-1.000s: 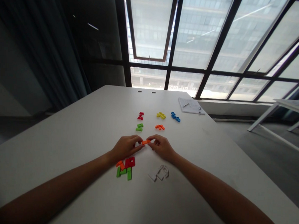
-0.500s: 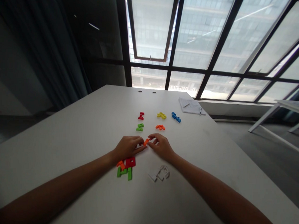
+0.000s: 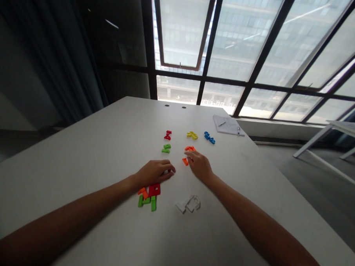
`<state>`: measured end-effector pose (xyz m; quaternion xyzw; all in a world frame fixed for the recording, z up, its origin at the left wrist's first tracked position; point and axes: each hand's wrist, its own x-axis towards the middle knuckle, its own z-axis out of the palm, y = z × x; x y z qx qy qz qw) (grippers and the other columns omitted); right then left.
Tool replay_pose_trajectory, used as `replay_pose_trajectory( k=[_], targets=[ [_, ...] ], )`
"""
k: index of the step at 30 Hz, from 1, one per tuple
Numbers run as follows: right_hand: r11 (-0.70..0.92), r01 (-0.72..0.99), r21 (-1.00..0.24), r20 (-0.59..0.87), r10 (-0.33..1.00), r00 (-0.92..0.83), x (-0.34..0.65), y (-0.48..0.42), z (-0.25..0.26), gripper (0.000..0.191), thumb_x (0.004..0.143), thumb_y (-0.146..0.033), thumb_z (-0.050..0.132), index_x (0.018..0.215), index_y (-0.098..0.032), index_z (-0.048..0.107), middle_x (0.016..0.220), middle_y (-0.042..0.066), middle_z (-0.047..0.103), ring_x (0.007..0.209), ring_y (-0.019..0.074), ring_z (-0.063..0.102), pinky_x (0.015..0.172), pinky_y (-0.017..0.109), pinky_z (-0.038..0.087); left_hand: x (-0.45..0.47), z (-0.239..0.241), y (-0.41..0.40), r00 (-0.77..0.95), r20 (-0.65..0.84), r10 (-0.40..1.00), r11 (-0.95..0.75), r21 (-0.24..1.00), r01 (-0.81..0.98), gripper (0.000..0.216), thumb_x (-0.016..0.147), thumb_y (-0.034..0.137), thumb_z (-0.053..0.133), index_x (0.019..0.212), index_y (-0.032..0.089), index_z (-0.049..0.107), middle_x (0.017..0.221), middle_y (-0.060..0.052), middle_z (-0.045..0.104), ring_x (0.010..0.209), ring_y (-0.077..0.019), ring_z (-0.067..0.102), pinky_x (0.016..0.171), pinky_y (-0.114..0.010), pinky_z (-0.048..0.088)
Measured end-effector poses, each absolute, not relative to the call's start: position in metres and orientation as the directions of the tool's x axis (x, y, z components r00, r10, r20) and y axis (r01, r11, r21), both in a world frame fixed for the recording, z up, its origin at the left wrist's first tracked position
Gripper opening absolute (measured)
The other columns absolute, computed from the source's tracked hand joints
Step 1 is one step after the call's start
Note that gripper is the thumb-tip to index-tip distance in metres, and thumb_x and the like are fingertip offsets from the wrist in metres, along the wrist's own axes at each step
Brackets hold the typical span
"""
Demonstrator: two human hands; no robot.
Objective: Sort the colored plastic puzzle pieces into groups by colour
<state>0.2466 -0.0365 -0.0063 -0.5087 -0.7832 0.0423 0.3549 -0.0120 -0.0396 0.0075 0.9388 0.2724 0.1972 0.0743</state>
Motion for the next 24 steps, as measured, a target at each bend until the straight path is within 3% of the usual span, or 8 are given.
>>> replay_pose_trajectory(
  k=[2,4,8,11,17,20,22,24],
  targets=[
    [0.407,0.822,-0.399,0.548,0.824,-0.142,0.255,-0.034,-0.008,0.029,0.097,-0.023,0.051,0.119,-0.021,0.069,0.112,0.009,0.072,0.083,0.0196,0.066,0.082,0.032,0.051,-0.012,0.005,-0.038,0.771,0.333,0.543,-0.839,0.245,0.485,0.021,0.101,0.035,0.052,0.106,0.028,0.072,0.101,0.0,0.071,0.078,-0.0133,0.067,0.071,-0.023,0.045],
    [0.378,0.855,-0.356,0.562,0.817,-0.127,0.258,-0.036,-0.008,0.025,0.097,-0.026,0.053,0.114,-0.018,0.069,0.105,0.009,0.071,0.077,0.0192,0.064,0.078,0.032,0.05,-0.013,0.003,-0.037,0.767,0.336,0.546,-0.838,0.244,0.489,0.021,0.101,0.035,0.052,0.107,0.028,0.071,0.101,0.0,0.071,0.078,-0.0131,0.067,0.071,-0.024,0.045],
    [0.456,0.875,-0.164,0.517,0.795,-0.317,0.255,-0.045,-0.008,0.016,0.096,-0.025,0.056,0.1,-0.019,0.071,0.099,0.009,0.072,0.095,0.0238,0.062,0.09,0.035,0.045,-0.013,0.001,-0.036,0.768,0.325,0.552,-0.834,0.247,0.494,0.021,0.101,0.036,0.052,0.108,0.029,0.071,0.102,0.001,0.07,0.077,-0.0128,0.066,0.071,-0.024,0.045],
    [0.407,0.909,-0.085,0.448,0.831,-0.33,0.25,-0.048,-0.008,0.022,0.097,-0.025,0.057,0.113,-0.02,0.071,0.108,0.01,0.073,0.107,0.0278,0.059,0.095,0.04,0.041,-0.013,0.003,-0.037,0.77,0.314,0.556,-0.83,0.254,0.496,0.022,0.101,0.035,0.051,0.108,0.029,0.071,0.102,0.0,0.071,0.078,-0.0132,0.066,0.071,-0.024,0.045],
    [0.252,0.963,-0.1,0.456,0.872,-0.181,0.25,-0.043,-0.009,0.054,0.094,-0.031,0.061,0.146,-0.017,0.051,0.122,0.017,0.067,0.11,0.0333,0.056,0.094,0.045,0.042,-0.012,0.006,-0.038,0.763,0.311,0.566,-0.823,0.26,0.505,0.023,0.1,0.035,0.051,0.108,0.028,0.071,0.102,0.0,0.071,0.077,-0.013,0.066,0.071,-0.024,0.046],
    [0.392,0.907,-0.153,0.51,0.817,-0.267,0.249,-0.046,-0.008,0.04,0.094,-0.023,0.059,0.133,-0.016,0.061,0.116,0.015,0.068,0.106,0.0306,0.058,0.095,0.044,0.043,-0.012,0.006,-0.039,0.736,0.322,0.595,-0.804,0.23,0.549,0.022,0.1,0.034,0.052,0.104,0.028,0.072,0.1,0.0,0.072,0.077,-0.0137,0.066,0.069,-0.025,0.045],
    [0.557,0.805,-0.204,0.506,0.764,-0.4,0.244,-0.052,-0.006,0.022,0.095,-0.021,0.058,0.114,-0.018,0.07,0.104,0.011,0.071,0.1,0.027,0.06,0.095,0.042,0.044,-0.013,0.007,-0.039,0.668,0.343,0.661,-0.746,0.203,0.634,0.022,0.099,0.035,0.052,0.101,0.026,0.072,0.095,-0.001,0.073,0.077,-0.0157,0.066,0.066,-0.026,0.043],
    [0.695,0.671,-0.257,0.473,0.696,-0.54,0.233,-0.061,-0.004,0.016,0.097,-0.022,0.058,0.103,-0.021,0.072,0.095,0.008,0.072,0.094,0.0239,0.062,0.094,0.04,0.044,-0.015,0.008,-0.038,0.582,0.363,0.728,-0.67,0.193,0.717,0.024,0.099,0.036,0.051,0.097,0.025,0.072,0.09,-0.002,0.073,0.076,-0.0175,0.066,0.065,-0.027,0.042]
  ],
)
